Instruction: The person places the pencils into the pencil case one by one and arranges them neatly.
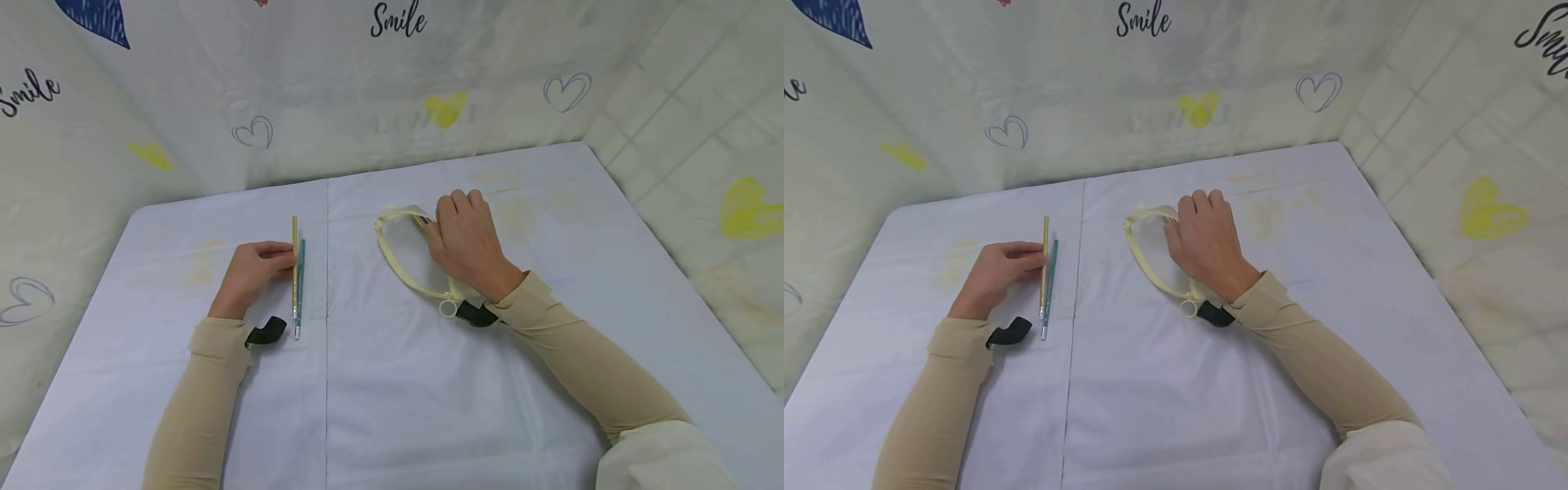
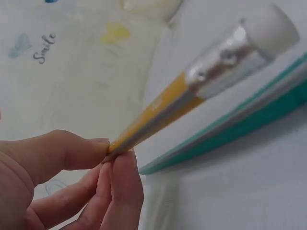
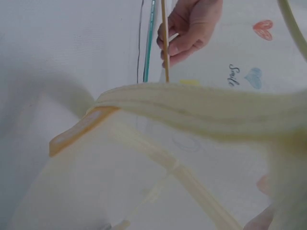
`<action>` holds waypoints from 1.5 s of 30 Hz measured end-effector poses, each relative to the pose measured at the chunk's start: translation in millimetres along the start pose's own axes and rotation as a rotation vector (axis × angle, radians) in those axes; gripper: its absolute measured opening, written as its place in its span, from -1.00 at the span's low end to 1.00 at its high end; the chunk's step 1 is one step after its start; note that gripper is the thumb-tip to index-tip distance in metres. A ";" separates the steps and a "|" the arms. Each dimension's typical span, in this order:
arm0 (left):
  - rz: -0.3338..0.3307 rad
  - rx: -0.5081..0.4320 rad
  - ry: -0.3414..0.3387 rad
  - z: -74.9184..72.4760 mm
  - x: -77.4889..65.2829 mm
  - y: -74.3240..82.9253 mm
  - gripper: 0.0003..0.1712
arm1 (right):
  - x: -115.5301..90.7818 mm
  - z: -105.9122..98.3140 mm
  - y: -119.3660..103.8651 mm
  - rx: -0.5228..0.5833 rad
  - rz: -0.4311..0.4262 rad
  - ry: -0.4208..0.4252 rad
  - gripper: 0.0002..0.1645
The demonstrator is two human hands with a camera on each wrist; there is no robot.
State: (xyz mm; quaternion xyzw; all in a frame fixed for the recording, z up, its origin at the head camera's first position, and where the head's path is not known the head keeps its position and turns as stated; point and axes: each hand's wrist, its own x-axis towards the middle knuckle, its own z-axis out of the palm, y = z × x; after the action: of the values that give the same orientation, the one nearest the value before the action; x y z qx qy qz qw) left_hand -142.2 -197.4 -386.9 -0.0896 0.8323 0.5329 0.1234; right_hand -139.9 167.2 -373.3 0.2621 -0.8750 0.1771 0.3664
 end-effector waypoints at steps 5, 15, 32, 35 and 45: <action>-0.036 -0.205 -0.042 -5.3 -0.8 4.1 -0.39 | 1.0 -2.3 1.9 -0.004 0.004 -0.017 -0.64; -0.042 -0.528 -0.122 -0.3 -4.0 10.6 -0.49 | 3.1 -3.8 4.7 0.025 0.019 -0.053 -0.65; 0.049 -0.644 -0.129 29.2 -12.6 28.1 -0.73 | 2.0 -3.5 4.0 0.008 0.004 -0.035 -0.63; 0.062 -0.642 -0.124 35.5 -14.3 31.5 -0.75 | 2.3 -3.6 3.9 0.013 0.011 -0.040 -0.63; 0.062 -0.633 -0.151 65.1 -17.4 38.6 -0.81 | 1.3 -2.3 4.3 0.021 0.013 -0.027 -0.65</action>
State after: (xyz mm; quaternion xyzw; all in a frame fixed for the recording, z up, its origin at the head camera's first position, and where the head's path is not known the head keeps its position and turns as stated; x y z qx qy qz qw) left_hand -129.3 -121.8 -374.3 -0.0585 0.6163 0.7737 0.1346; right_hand -141.9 171.3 -371.3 0.2623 -0.8797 0.1851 0.3507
